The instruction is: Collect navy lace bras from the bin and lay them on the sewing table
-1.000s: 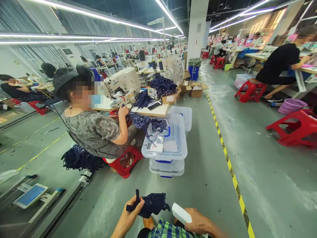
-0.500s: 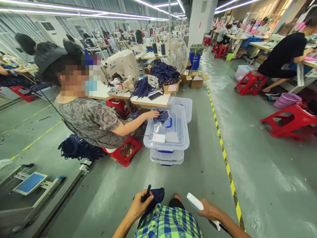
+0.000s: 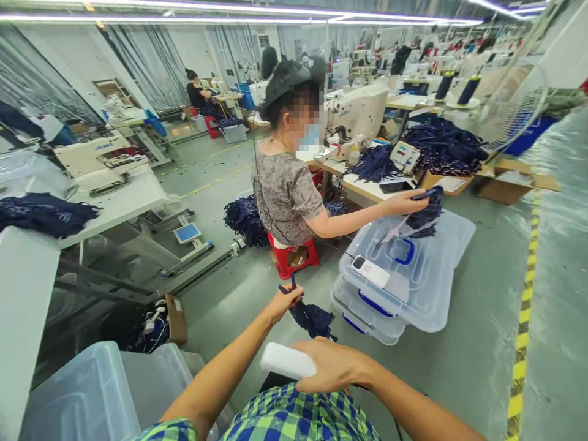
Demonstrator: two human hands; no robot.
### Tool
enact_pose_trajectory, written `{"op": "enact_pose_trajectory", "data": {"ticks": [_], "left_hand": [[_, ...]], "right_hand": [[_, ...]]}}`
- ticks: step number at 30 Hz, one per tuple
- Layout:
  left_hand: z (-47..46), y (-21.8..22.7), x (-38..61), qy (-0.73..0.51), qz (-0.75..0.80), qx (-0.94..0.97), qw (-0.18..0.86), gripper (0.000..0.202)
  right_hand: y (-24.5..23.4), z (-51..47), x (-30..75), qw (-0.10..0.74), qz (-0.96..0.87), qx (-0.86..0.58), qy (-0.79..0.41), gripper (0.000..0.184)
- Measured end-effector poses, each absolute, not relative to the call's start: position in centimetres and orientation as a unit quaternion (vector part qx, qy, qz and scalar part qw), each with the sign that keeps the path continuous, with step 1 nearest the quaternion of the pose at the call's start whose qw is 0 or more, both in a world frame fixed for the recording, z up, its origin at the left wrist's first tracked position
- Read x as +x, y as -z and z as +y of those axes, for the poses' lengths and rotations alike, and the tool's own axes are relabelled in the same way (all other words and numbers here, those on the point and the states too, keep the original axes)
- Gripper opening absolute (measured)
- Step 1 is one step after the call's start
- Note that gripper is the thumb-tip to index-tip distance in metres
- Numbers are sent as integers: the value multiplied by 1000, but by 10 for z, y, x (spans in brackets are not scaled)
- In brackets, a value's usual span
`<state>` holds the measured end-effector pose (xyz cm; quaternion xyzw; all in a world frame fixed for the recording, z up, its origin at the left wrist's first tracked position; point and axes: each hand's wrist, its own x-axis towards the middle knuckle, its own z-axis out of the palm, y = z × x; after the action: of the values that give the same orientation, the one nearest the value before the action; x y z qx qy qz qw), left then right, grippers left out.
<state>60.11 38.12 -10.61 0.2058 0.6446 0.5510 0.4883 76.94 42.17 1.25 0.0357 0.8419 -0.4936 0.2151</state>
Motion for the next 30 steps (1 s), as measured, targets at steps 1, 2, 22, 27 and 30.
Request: {"op": "enact_pose_trajectory", "data": {"ticks": [1, 2, 22, 27, 30], "left_hand": [[386, 105, 597, -575, 631, 190, 485, 25], [390, 103, 593, -597, 617, 177, 482, 26], [311, 39, 462, -790, 543, 20, 284, 41], [298, 7, 438, -806, 558, 0, 199, 35], [294, -15, 418, -794, 590, 24, 144, 30]], "right_hand": [[-21, 414, 747, 216, 847, -11, 487, 34], [-27, 405, 725, 211, 849, -56, 480, 36], [-19, 283, 562, 211, 877, -427, 56, 67], [-29, 299, 532, 104, 870, -474, 84, 55], [-43, 314, 504, 90, 849, -506, 121, 41]]}}
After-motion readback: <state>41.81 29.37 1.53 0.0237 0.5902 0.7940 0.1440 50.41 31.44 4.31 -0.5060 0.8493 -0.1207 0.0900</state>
